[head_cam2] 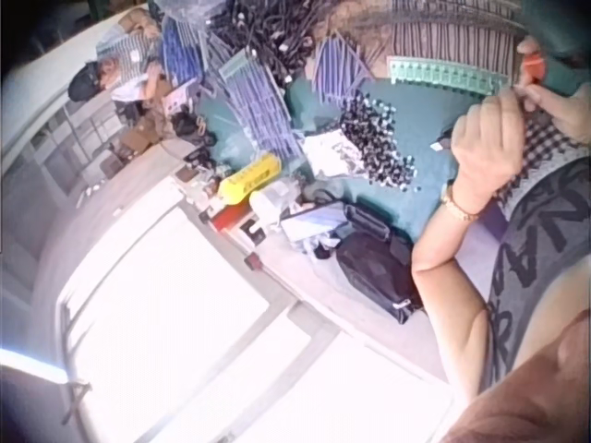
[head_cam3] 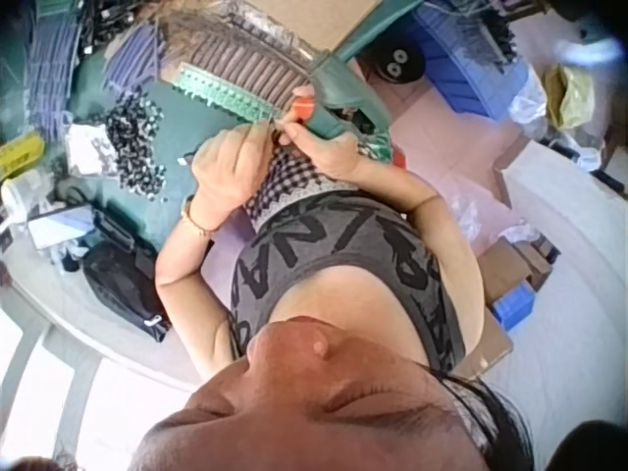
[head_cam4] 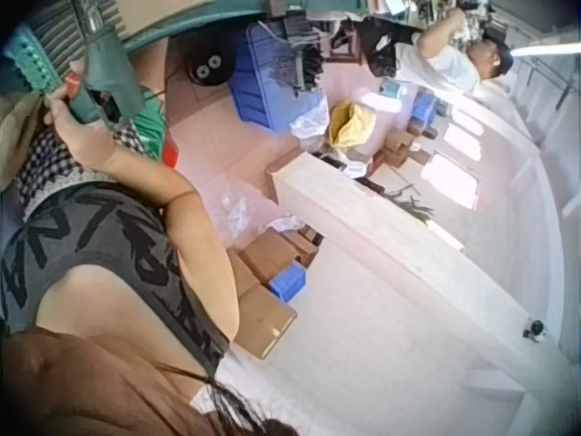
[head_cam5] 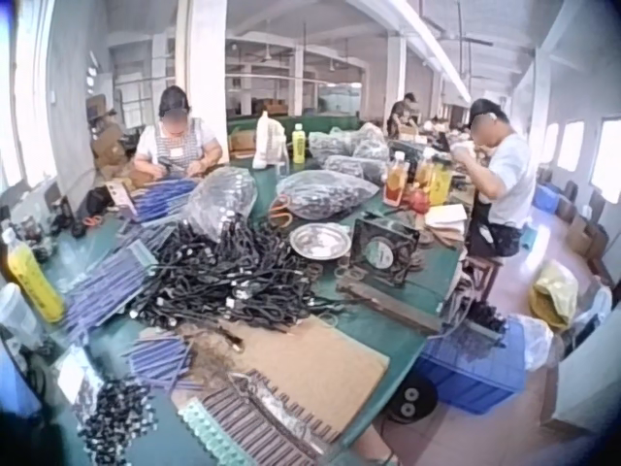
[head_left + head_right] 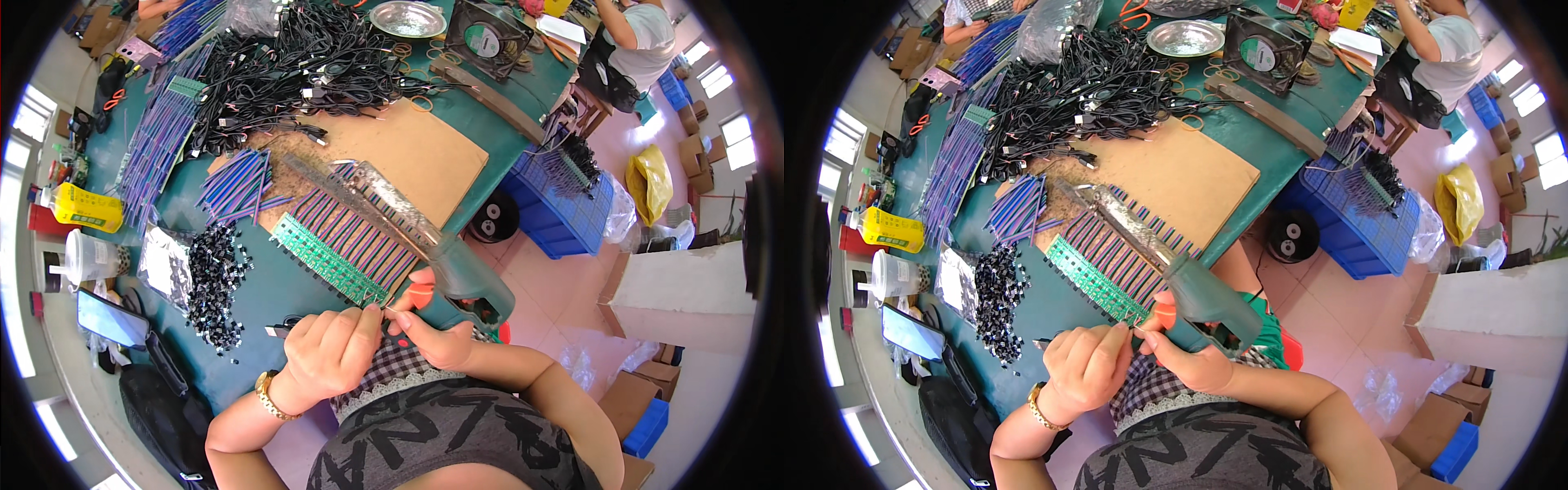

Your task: The person heats and sets aside an assembled circuit board using a heat tool, then takes another board, inserts small components onto its terminals by hand, and applies heat to the connections with the tool.

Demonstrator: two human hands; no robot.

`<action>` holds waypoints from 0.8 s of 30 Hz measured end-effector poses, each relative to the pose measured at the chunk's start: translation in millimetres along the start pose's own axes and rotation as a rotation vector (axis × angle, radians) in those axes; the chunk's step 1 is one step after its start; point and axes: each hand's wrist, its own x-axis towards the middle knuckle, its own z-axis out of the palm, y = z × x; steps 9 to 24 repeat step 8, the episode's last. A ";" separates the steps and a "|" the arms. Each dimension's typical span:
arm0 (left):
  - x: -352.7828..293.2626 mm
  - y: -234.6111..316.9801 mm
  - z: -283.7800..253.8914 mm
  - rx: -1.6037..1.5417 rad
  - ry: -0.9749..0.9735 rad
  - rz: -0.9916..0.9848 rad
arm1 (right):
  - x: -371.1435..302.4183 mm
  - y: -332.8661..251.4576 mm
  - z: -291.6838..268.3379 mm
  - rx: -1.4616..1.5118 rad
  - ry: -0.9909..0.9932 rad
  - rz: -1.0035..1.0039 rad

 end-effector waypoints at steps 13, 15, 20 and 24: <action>-1.3 -3.6 1.7 -0.324 0.023 -0.243 | 5.6 6.7 -6.1 0.056 0.026 -0.018; -1.3 -3.6 1.7 -0.324 0.023 -0.243 | 5.6 6.7 -6.1 0.056 0.026 -0.018; -1.3 -3.6 1.7 -0.324 0.023 -0.243 | 5.6 6.7 -6.1 0.056 0.026 -0.018; -1.3 -3.6 1.7 -0.324 0.023 -0.243 | 5.6 6.7 -6.1 0.056 0.026 -0.018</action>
